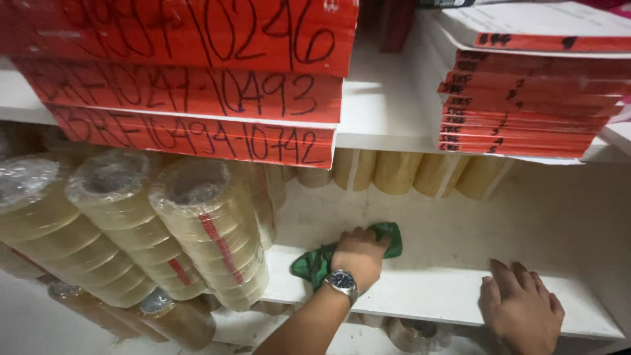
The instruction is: The person wipes a white shelf with a green cloth, moving from right to left and back again to clean the surface. After cleaning, the person picks up a stack of clear tape rolls from the shelf and places them on a nearby surface.
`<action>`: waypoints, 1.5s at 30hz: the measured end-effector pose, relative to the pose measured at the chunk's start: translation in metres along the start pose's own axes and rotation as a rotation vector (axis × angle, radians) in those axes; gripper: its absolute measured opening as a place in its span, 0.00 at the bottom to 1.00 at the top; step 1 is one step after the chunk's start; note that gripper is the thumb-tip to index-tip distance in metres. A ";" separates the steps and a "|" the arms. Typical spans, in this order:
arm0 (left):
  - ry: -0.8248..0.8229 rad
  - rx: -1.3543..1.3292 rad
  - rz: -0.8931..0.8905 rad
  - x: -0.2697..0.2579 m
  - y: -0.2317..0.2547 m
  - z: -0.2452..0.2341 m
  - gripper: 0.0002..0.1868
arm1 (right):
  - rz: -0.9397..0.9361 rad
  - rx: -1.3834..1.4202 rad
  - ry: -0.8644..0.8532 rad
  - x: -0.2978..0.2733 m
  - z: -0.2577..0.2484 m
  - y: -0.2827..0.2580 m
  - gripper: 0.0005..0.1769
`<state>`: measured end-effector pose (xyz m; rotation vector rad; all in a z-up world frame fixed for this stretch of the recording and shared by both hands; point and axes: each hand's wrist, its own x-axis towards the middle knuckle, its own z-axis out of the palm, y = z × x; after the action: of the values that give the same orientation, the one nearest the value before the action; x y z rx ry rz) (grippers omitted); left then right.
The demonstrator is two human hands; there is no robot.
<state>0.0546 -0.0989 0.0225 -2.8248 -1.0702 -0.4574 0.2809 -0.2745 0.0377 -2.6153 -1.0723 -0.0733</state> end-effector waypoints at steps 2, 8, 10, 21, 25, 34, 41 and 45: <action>-0.002 0.020 0.001 -0.008 0.004 -0.006 0.24 | 0.000 -0.001 -0.014 0.002 0.001 0.003 0.34; -0.005 0.050 0.018 -0.027 0.016 -0.017 0.23 | -0.044 -0.007 0.058 0.000 0.005 0.010 0.34; -0.041 0.061 0.025 -0.033 0.019 -0.022 0.23 | -0.043 -0.011 0.067 0.000 0.004 0.009 0.34; -0.057 0.061 0.049 -0.028 0.016 -0.020 0.24 | 0.021 0.035 -0.016 -0.002 0.000 0.001 0.35; 0.015 0.042 0.076 -0.023 0.013 -0.019 0.20 | -0.014 0.021 0.023 0.003 0.012 0.008 0.34; 0.005 0.073 0.045 0.001 0.007 -0.010 0.24 | 0.027 0.005 -0.033 0.005 0.009 -0.002 0.34; -0.165 -0.030 0.023 0.040 -0.001 0.012 0.25 | -0.017 -0.020 0.034 0.011 0.022 0.003 0.34; -0.104 -0.013 0.022 0.059 -0.005 0.021 0.23 | -0.071 -0.033 0.072 0.015 0.030 0.010 0.32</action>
<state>0.0982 -0.0537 0.0203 -2.8970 -1.0563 -0.3203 0.2965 -0.2618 0.0093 -2.5818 -1.1483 -0.2008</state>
